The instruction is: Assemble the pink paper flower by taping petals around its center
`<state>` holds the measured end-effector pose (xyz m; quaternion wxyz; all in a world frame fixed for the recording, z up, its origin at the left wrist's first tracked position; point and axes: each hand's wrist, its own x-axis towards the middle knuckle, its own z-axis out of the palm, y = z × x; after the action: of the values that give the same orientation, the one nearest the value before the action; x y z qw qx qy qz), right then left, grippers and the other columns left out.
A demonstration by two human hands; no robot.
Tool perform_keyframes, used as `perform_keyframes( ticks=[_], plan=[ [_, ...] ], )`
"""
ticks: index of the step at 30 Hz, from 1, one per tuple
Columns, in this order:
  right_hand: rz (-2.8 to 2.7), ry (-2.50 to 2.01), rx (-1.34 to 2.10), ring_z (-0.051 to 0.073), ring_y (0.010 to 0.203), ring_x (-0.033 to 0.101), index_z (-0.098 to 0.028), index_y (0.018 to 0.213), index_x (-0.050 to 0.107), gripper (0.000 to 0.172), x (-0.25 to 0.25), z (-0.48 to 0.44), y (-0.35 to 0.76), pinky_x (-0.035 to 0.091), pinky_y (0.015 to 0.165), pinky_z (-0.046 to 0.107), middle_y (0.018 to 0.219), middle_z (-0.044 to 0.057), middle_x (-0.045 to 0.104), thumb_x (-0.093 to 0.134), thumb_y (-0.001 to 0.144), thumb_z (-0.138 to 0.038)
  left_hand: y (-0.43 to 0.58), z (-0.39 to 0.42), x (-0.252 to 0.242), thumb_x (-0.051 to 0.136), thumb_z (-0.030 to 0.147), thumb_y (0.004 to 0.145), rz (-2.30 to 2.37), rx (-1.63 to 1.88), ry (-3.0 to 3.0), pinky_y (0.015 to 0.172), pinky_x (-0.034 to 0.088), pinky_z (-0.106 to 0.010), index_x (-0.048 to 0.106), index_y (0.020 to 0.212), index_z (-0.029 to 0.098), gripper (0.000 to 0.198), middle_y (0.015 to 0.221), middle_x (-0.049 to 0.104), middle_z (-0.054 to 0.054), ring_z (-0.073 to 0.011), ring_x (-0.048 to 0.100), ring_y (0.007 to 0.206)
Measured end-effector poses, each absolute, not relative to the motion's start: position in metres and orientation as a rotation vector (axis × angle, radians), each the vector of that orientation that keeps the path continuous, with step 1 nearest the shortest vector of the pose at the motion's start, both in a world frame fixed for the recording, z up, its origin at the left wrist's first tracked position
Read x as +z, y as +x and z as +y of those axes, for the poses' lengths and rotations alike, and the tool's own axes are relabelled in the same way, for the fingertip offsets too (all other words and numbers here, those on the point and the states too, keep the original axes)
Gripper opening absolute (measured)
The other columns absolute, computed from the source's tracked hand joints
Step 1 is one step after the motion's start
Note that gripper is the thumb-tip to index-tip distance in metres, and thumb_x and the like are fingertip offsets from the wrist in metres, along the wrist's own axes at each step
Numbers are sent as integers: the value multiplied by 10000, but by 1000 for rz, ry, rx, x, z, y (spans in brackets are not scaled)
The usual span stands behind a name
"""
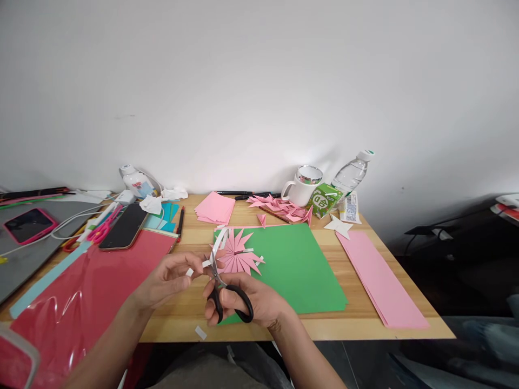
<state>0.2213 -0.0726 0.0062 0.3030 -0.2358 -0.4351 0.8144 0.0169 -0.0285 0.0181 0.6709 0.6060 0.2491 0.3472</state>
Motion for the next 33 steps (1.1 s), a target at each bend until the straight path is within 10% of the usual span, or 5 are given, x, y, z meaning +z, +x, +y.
perform_keyframes(
  ticks=[26,33],
  plan=[
    [-971,-530,2229,34,379,308,-123,827,599,536,-14,-81,215,442,524,247,464,-86,408,705,578,-586,16,-35,31,581,288,795,709,549,1656,763,447,-284,604,845,135,162,876,645,-83,-162,581,820],
    [-1350,-636,2012,162,759,533,-146,947,590,660,7,-73,227,396,666,255,810,48,598,734,496,-606,12,-40,29,527,310,820,911,466,1992,868,410,-304,619,937,216,176,1011,637,-59,-203,561,979]
  ],
)
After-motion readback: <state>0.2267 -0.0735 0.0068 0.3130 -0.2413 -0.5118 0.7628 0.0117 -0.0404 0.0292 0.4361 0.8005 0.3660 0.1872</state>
